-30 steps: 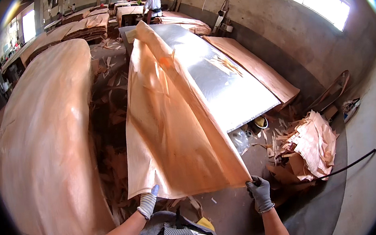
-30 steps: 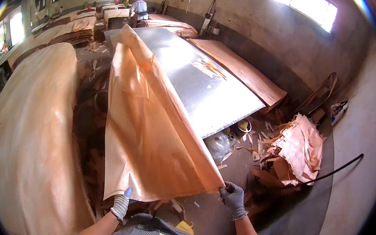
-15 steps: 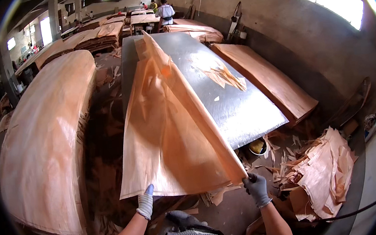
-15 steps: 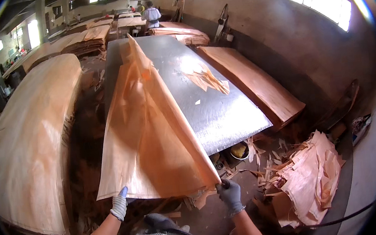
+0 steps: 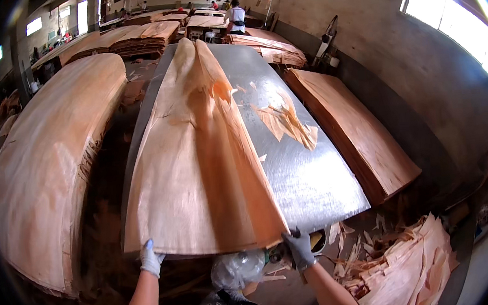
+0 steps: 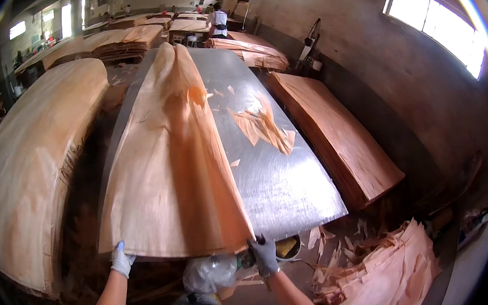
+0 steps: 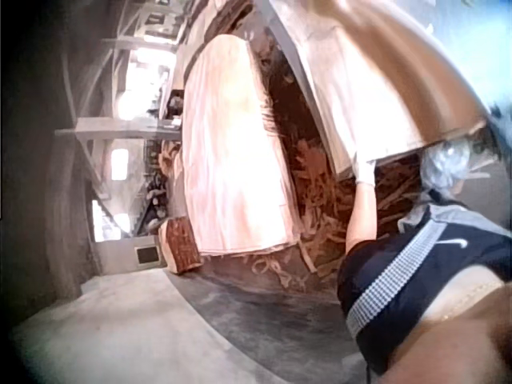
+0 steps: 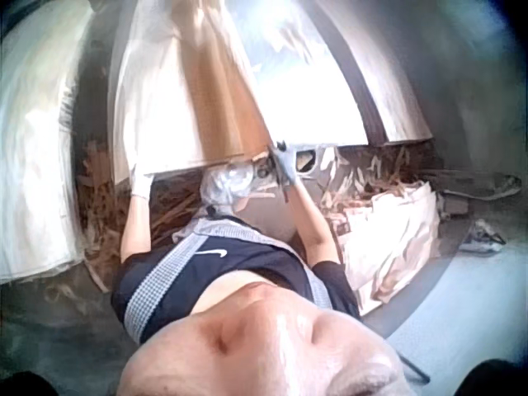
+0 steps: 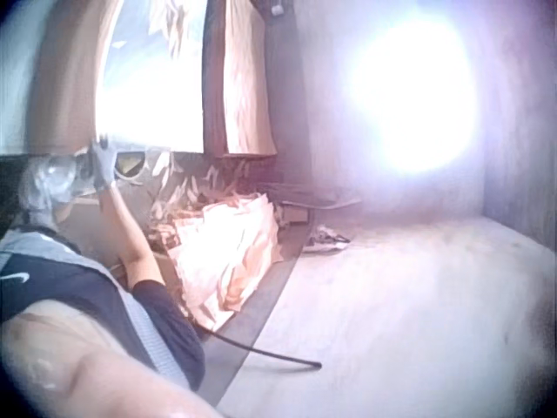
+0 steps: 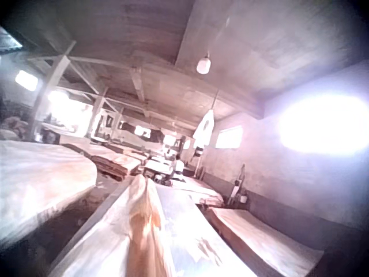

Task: The person handles and organizes thin sheets of wood veneer, moving them between stacks, trimming a sheet, and taping sections together.

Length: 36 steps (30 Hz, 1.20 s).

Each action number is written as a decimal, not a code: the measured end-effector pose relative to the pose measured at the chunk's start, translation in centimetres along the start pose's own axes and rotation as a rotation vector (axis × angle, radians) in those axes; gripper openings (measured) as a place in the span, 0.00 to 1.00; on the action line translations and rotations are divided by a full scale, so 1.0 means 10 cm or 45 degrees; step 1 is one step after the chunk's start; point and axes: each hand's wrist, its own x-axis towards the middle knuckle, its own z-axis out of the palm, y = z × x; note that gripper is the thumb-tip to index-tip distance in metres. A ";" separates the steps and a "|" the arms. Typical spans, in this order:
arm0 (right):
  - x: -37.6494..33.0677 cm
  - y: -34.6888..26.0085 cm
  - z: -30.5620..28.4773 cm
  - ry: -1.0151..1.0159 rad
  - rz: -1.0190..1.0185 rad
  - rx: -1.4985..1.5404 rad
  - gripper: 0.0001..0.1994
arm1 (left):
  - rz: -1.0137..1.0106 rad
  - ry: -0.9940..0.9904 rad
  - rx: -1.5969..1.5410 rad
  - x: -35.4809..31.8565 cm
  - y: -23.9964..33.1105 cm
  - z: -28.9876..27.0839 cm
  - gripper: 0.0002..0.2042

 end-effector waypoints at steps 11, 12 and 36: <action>1.20 0.42 -0.04 -0.404 0.433 -0.093 0.14 | 0.307 0.540 0.108 0.33 -0.08 0.79 0.28; 1.21 0.55 -0.16 -0.539 0.238 -0.367 0.15 | 0.562 0.787 0.332 0.21 -0.18 0.95 0.26; 5.86 0.17 1.02 -0.542 -1.114 -0.784 0.17 | 0.375 0.630 2.551 0.47 -1.96 3.05 0.44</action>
